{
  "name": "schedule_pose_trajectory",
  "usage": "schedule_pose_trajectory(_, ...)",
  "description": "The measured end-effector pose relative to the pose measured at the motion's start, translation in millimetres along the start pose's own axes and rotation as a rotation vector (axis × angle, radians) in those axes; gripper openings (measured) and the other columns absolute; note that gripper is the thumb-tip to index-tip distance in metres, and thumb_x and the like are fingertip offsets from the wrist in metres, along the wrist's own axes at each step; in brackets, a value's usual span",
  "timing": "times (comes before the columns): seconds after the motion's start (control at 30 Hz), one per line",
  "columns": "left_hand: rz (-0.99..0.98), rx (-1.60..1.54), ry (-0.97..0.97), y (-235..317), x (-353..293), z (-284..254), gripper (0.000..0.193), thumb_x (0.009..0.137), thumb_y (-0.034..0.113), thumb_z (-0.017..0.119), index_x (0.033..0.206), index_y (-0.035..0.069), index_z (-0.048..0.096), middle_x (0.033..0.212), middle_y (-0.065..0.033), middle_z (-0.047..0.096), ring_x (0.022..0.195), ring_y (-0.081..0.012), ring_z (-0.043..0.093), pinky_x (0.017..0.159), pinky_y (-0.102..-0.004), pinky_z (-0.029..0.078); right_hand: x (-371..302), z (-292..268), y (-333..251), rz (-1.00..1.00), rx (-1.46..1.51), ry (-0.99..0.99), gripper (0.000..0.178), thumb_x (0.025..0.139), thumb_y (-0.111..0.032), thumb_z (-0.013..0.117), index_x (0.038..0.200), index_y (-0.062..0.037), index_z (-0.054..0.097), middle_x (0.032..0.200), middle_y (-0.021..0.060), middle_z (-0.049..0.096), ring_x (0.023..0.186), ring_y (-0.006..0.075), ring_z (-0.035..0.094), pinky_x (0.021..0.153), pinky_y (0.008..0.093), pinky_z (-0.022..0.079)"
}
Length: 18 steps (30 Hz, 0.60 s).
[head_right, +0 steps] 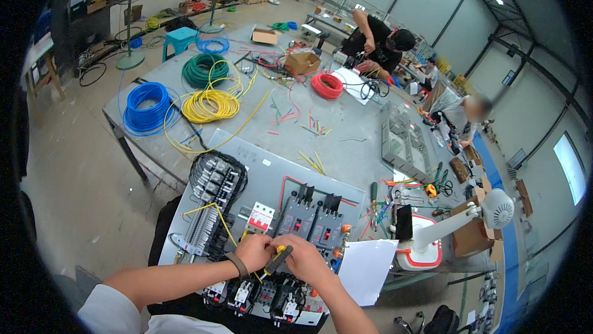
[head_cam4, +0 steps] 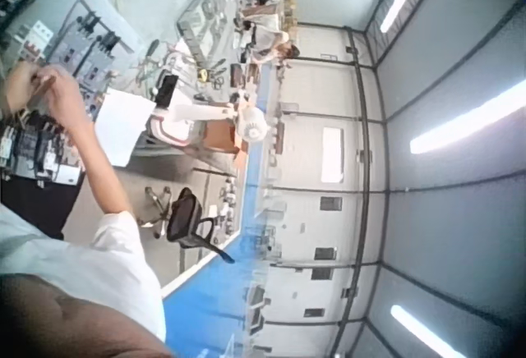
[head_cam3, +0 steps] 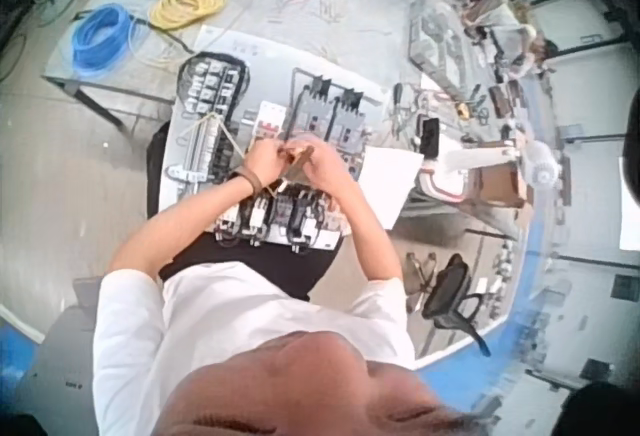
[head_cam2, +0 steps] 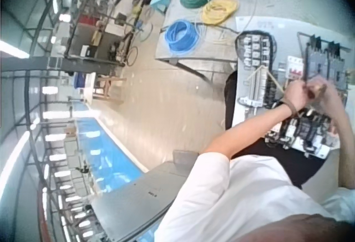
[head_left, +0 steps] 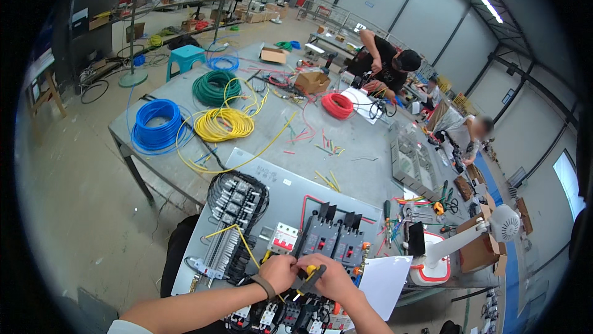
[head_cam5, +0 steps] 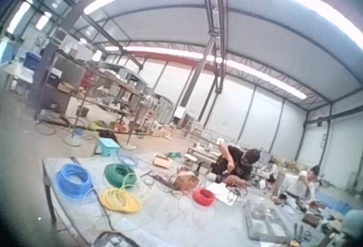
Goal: The person strips and twists colored wires, then inserts them into terminal blocks on an electrical panel. They use a screwdriver to tighten the connections and repeat the process with multiple wires.
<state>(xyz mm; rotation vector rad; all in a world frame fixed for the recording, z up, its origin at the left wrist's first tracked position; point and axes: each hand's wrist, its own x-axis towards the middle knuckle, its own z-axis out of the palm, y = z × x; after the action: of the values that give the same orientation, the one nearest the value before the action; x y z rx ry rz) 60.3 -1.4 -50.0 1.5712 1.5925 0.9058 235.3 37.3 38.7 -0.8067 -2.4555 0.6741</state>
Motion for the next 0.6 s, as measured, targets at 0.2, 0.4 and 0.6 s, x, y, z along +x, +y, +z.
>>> schedule_pose_trajectory(0.2,-0.037,0.018,-0.049,8,1,-3,0.021,0.096,0.022,0.070,0.096,0.005,0.081,0.083,-0.0214,0.074,0.081,-0.0416,0.073,0.074,-0.0507,0.058,-16,21,6,0.325,-0.007,0.169,0.022,0.089,-0.007,0.083,0.109,-0.0006,0.074,0.104,0.0161,0.075,0.089,0.0300,0.076,0.072,0.0384,0.060)
schedule_pose_trajectory(0.4,-0.061,0.014,-0.030,-8,2,-4,0.025,0.097,0.028,0.072,0.095,0.004,0.081,0.081,-0.0216,0.074,0.079,-0.0421,0.073,0.073,-0.0502,0.057,8,7,-3,0.068,0.103,0.059,0.024,0.092,-0.005,0.078,0.114,-0.0003,0.070,0.111,0.0181,0.073,0.104,0.0362,0.072,0.090,0.0407,0.058)
schedule_pose_trajectory(0.6,-0.045,0.014,-0.031,-1,0,3,0.026,0.097,0.029,0.073,0.095,0.004,0.081,0.084,-0.0222,0.074,0.081,-0.0427,0.073,0.073,-0.0508,0.057,-11,-3,10,0.119,0.130,-0.012,0.026,0.093,0.000,0.072,0.119,-0.0033,0.072,0.112,0.0158,0.074,0.103,0.0356,0.073,0.090,0.0409,0.059)
